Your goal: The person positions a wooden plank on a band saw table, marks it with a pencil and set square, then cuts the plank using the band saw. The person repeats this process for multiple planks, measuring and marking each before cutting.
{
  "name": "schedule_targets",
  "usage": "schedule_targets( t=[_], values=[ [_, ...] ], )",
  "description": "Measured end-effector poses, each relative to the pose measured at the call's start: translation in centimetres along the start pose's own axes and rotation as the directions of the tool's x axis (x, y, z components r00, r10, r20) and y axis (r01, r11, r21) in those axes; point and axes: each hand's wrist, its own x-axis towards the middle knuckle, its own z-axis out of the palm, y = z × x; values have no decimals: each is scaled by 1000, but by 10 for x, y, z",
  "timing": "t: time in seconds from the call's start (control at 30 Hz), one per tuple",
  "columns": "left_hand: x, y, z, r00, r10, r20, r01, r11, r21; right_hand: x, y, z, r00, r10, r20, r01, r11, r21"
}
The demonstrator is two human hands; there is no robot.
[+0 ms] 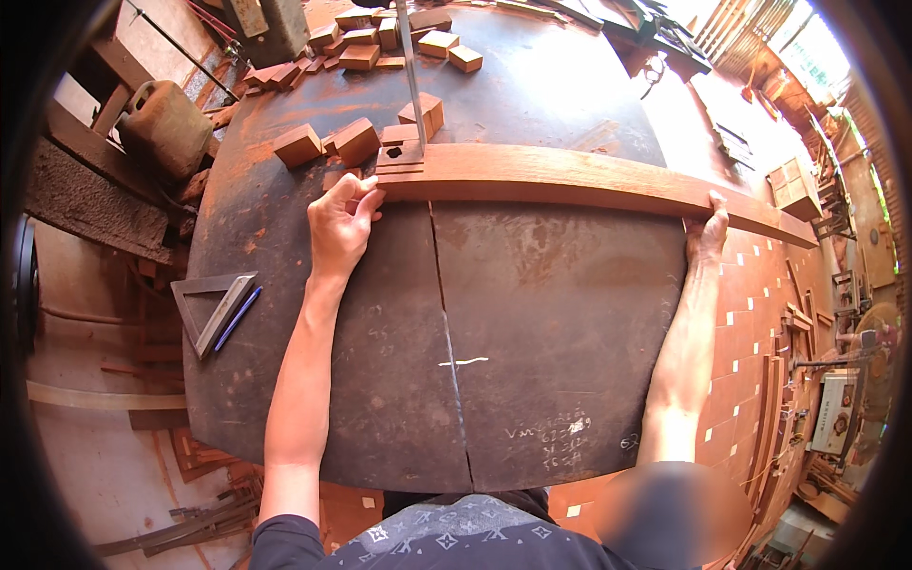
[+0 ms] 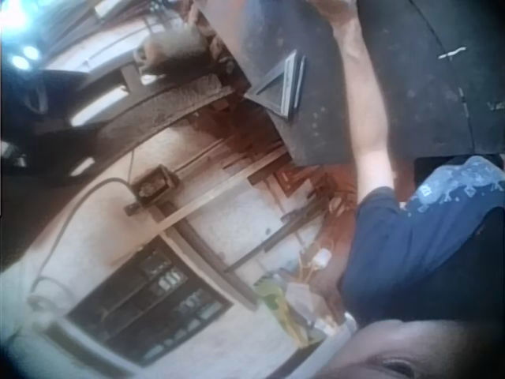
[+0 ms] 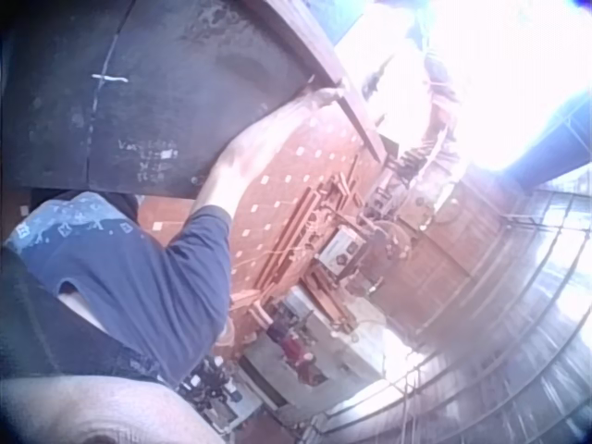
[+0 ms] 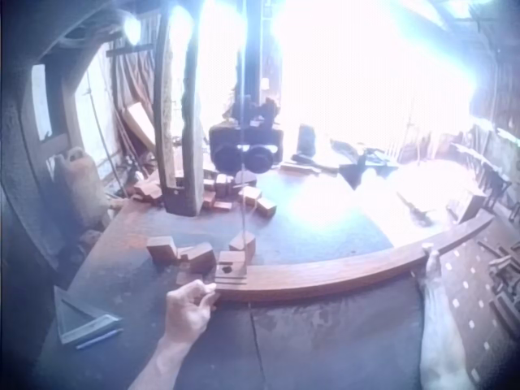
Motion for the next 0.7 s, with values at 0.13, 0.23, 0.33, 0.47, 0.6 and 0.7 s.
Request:
schedule_targets(
  t=[0.13, 0.23, 0.33, 0.47, 0.6, 0.7],
  values=[
    [1, 1, 3, 1000, -3, 4, 3, 1000, 5, 7, -3, -10, 1000, 7, 14, -7, 1000, 7],
    [1, -1, 3, 1000, -2, 2, 2, 1000, 18, 18, 0, -17, 998, 33, 48, -33, 999, -3],
    [1, -1, 3, 1000, -3, 3, 3, 1000, 26, 24, 3, -23, 998, 41, 53, -40, 999, -10],
    [0, -1, 3, 1000, -11, 1, 11, 999, 30, 21, 2, -17, 997, 53, 57, -52, 999, -16],
    [1, -1, 2, 1000, -11, 0, 11, 999, 37, 9, 0, -7, 999, 15, 38, -15, 1000, 3],
    [0, -4, 3, 1000, -6, -5, 6, 999, 37, 16, 3, -13, 997, 44, 67, -44, 999, -8]
  ],
)
